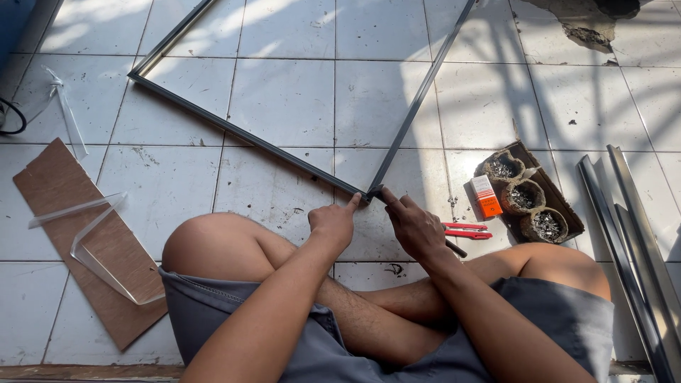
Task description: Assembling a large metal frame by aligning the corners while sitting on the floor.
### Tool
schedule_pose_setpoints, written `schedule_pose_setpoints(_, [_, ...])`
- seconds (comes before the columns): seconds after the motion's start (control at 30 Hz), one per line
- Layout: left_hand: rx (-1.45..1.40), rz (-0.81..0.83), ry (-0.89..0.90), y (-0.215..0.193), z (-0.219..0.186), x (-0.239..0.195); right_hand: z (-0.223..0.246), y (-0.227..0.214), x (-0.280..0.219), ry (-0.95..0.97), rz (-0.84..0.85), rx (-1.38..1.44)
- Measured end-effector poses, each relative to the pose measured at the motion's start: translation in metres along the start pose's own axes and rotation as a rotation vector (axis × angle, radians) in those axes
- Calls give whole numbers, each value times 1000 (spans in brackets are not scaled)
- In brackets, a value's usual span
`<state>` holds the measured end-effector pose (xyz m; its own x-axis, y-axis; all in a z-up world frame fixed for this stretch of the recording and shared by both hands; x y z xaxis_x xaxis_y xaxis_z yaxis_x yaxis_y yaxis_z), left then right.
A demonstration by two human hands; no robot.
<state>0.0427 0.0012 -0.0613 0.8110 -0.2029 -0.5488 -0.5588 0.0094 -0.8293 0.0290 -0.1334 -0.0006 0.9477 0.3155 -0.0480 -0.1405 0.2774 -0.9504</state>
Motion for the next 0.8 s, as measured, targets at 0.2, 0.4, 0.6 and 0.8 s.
schedule_pose_setpoints(0.2, [-19,11,1,4,1,5,-2,-2,4,34,-48,27])
schedule_pose_setpoints(0.4, [-3,20,-7,3,-1,5,-2,7,7,18,105,-38])
schedule_pose_setpoints(0.6, [-33,13,-6,8,1,9,-7,2,7,33,-88,42])
schedule_pose_setpoints(0.8, [-19,18,12,-1,-2,0,0,2,8,48,123,-9])
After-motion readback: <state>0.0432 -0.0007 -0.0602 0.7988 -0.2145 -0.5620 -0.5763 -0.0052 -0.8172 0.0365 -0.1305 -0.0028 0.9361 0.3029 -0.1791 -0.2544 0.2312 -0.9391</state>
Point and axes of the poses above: each hand's wrist, its own x-axis towards the middle knuckle, its own y-axis out of the palm, z = x × y, the point moved 6 cm from there along x, towards the middle knuckle, and after that the axes turned 3 degrees about z, right-handed, at the moved point
